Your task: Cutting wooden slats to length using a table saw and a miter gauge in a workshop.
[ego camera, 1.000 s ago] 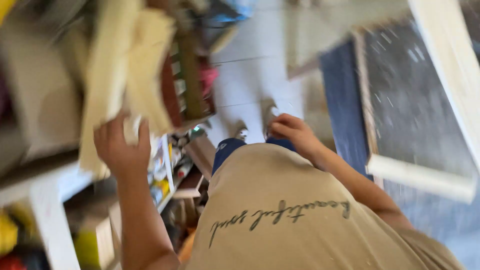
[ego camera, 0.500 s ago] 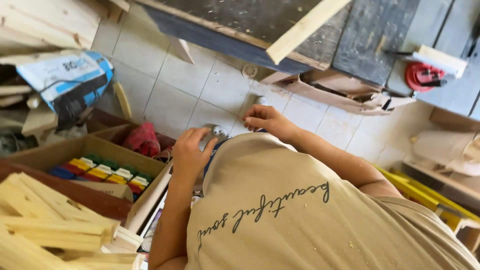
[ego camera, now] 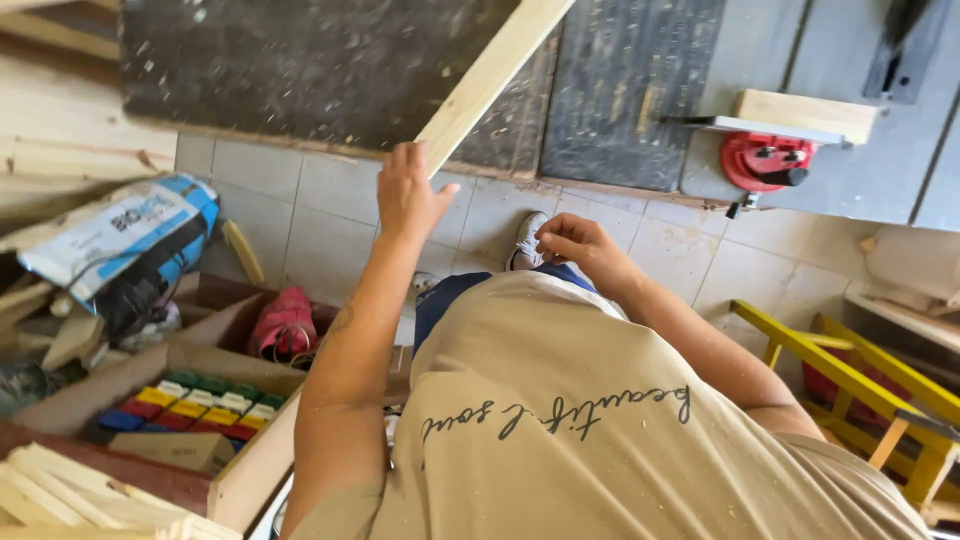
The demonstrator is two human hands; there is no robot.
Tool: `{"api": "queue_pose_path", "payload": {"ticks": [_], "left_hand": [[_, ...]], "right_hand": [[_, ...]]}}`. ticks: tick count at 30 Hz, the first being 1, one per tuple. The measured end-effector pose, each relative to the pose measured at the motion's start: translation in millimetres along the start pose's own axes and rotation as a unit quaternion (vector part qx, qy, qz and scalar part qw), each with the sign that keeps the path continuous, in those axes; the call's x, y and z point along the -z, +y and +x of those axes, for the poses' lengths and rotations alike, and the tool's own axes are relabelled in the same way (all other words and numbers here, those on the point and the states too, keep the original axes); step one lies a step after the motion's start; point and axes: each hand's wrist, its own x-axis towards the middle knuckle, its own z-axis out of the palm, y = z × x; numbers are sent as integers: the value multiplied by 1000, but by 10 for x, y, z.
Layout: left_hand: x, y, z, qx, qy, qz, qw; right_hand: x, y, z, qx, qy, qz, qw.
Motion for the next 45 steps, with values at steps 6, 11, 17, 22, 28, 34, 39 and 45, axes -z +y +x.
{"api": "queue_pose_path", "payload": {"ticks": [6,11,17,22,28,34,39,45], "left_hand": [[-442,-106,510,45,-29,105,993],[-216,-725,646,21,-31,199,979],[468,-947,1074,77,-205,158,963],[596,-1409,2011,44,-80,161,983],[425,-2007,2902,108,-78,136,982],[477,-1785,2931,123,-145,153,970],[177,-2070,2972,41,-27,161,986],[134,-2326,3259,10,22,123,992]], "right_hand": [[572,-305,62,1,25,15,1000],[751,-253,151,8,37,37,999],[764,-304,254,-13,70,52,996],[819,-345,447,14,170,48,984],[485,-821,643,-16,189,53,980],[176,-1012,816,-51,178,16,983],[-34,-1154,928,-46,176,3,983],[-163,-1235,956,-30,175,-21,984]]}}
